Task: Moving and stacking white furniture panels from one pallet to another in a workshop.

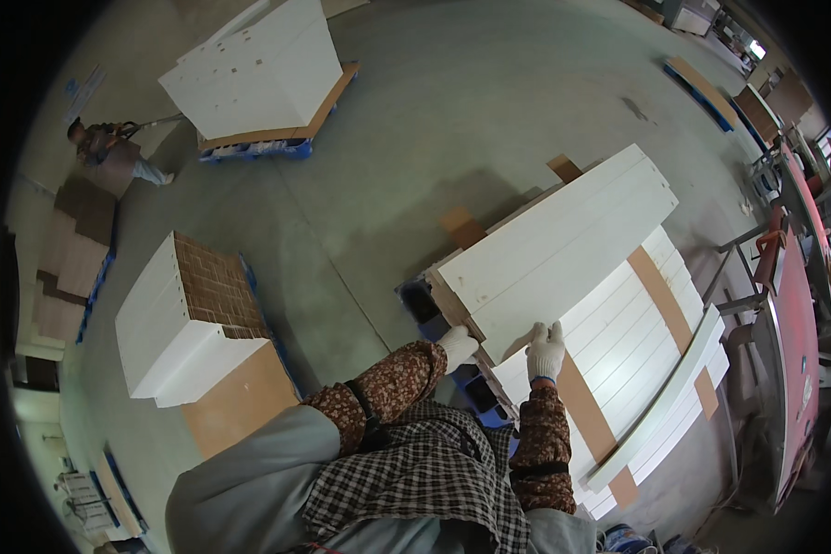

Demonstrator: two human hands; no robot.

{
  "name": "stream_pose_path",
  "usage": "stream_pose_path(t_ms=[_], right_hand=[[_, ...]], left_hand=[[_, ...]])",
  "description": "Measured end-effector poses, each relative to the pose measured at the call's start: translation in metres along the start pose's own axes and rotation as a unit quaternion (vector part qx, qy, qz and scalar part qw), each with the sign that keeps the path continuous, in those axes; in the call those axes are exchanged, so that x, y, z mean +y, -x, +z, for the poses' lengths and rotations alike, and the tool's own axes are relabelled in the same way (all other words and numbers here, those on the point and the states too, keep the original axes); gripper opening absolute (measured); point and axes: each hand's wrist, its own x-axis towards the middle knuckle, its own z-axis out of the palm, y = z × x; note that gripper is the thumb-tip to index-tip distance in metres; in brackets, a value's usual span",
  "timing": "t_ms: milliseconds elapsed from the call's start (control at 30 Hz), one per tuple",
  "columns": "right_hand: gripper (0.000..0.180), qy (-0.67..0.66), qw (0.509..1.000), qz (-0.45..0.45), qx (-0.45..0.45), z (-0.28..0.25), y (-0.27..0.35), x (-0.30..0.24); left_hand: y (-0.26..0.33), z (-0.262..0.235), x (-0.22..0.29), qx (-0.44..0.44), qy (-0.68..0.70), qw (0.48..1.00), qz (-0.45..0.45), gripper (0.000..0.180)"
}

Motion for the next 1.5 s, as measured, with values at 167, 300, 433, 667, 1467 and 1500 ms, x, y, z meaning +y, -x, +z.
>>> stream_pose_path(t_ms=[167,300,433,667,1467,1500], right_hand=[[0.027,-0.042,0.999,0.018,-0.022,-0.002,0.0,-0.002],[0.026,-0.078,0.996,0.026,-0.028,0.0,0.003,-0.007],[0.026,-0.066,0.997,0.023,-0.025,-0.002,-0.001,-0.002],[0.026,-0.059,0.997,0.037,-0.028,0.0,-0.001,-0.008],[0.026,-0.081,0.995,0.046,-0.03,-0.003,-0.008,0.008],[0.026,-0.065,0.996,0.04,-0.036,-0.001,-0.006,0.005]], left_hand=[[-0.021,-0.003,0.004,-0.125,-0.511,0.788,0.319,0.026],[-0.029,0.005,0.0,-0.095,-0.522,0.796,0.29,0.026],[-0.034,0.011,-0.004,-0.05,-0.45,0.848,0.275,0.028],[-0.05,0.013,-0.003,-0.087,-0.495,0.827,0.25,0.028],[-0.016,-0.021,0.085,0.136,0.225,0.965,0.015,0.04],[-0.026,-0.019,0.074,0.112,0.317,0.941,0.03,0.04]])
